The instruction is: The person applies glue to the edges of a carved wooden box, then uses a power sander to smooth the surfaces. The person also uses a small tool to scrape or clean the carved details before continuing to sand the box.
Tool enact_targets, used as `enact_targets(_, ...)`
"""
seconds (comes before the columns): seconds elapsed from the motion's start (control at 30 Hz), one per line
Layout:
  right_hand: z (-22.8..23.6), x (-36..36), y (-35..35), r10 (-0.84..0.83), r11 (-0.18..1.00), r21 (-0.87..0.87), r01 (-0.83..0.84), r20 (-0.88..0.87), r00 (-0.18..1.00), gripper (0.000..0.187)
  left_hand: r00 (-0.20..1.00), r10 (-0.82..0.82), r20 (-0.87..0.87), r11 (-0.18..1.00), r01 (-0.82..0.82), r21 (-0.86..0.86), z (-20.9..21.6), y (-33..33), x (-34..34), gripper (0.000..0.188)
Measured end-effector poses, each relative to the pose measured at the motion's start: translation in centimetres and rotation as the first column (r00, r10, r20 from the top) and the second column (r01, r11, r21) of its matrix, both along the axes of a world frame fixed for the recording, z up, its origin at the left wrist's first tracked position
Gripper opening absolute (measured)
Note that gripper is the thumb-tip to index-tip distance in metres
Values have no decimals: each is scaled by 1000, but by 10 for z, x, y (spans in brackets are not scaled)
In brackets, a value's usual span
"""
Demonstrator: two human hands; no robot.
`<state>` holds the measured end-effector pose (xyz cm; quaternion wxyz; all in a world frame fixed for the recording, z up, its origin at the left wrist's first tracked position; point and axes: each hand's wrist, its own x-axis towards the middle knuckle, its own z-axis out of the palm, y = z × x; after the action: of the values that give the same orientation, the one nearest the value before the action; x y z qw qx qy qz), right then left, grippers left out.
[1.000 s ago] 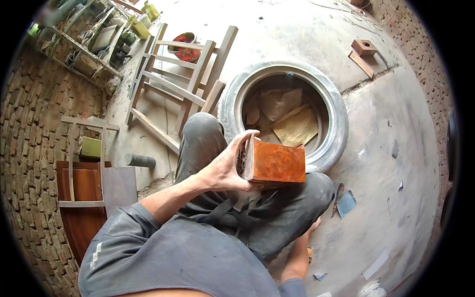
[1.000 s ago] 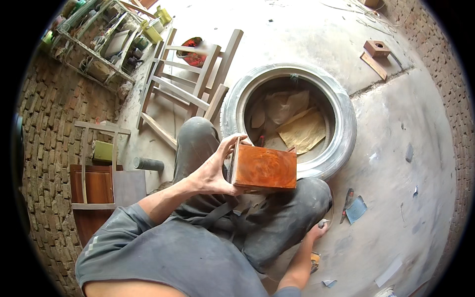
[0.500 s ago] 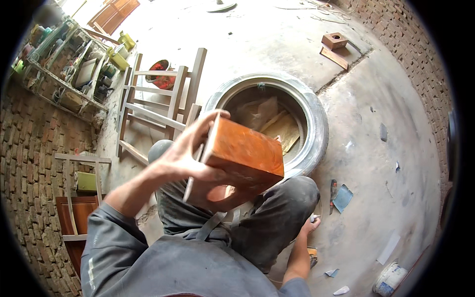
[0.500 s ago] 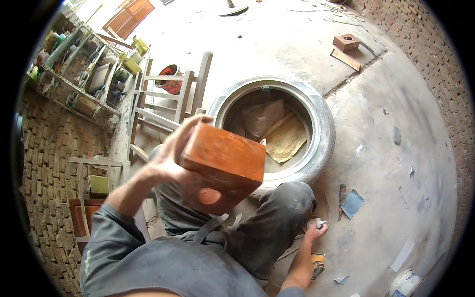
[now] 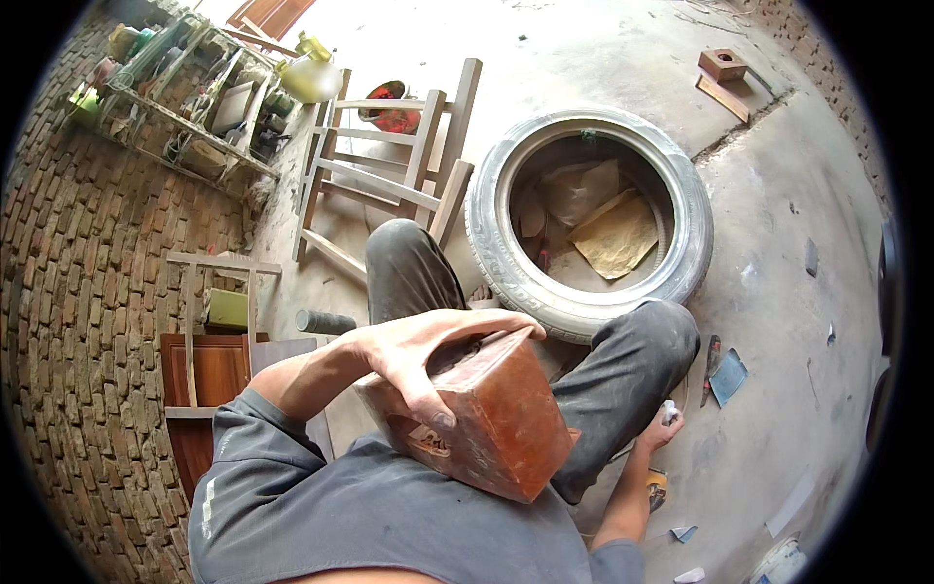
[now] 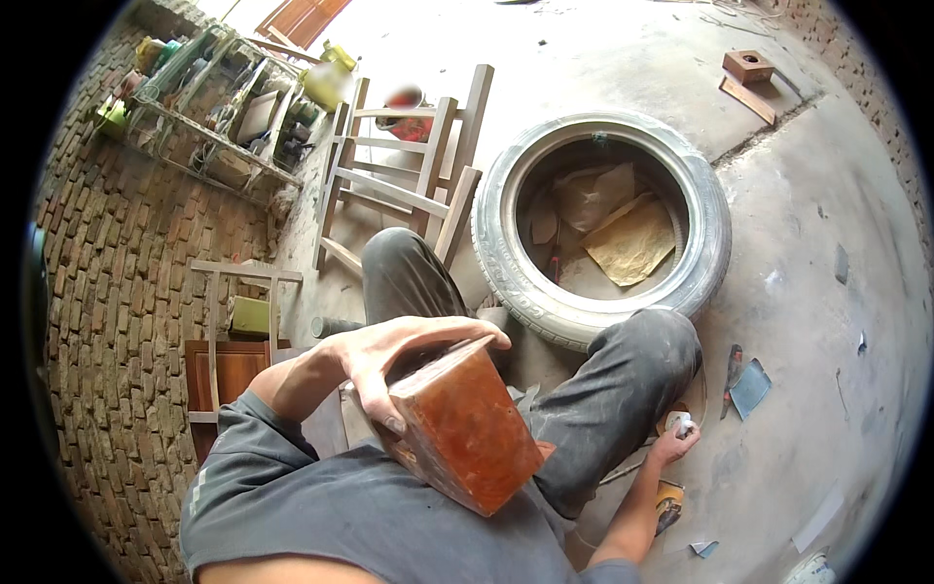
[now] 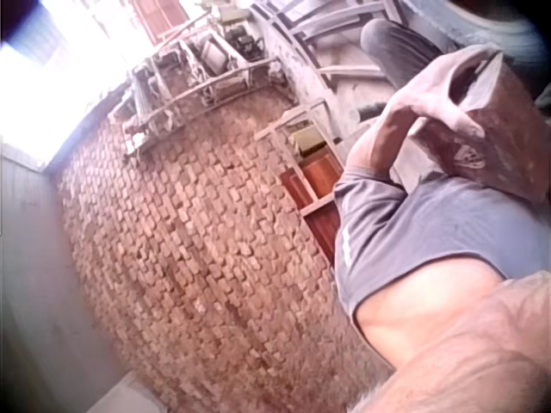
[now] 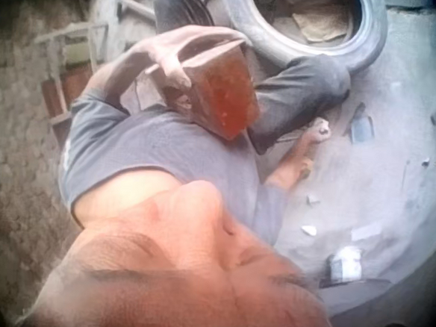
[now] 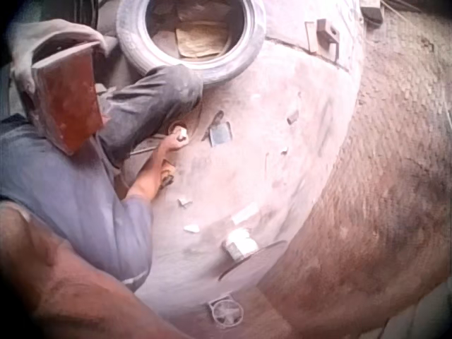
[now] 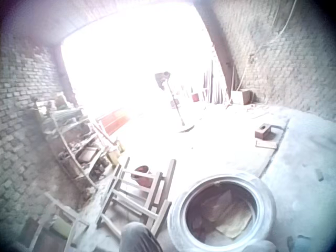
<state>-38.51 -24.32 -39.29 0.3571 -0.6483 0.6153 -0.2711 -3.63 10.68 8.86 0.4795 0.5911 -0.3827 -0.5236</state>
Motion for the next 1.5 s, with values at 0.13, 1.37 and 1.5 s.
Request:
enact_targets(0.13,55,-2,3,114,987,-137,-81,247,962,40,999,51,18,999,-51,-3,29,5,2,127)
enact_targets(1.37,520,170,167,965,34,-68,-997,264,15,55,986,61,158,980,-29,-197,-33,52,18,121)
enact_targets(1.5,522,174,170,977,11,-91,-996,215,-9,55,988,66,138,982,-39,-186,-32,52,18,121)
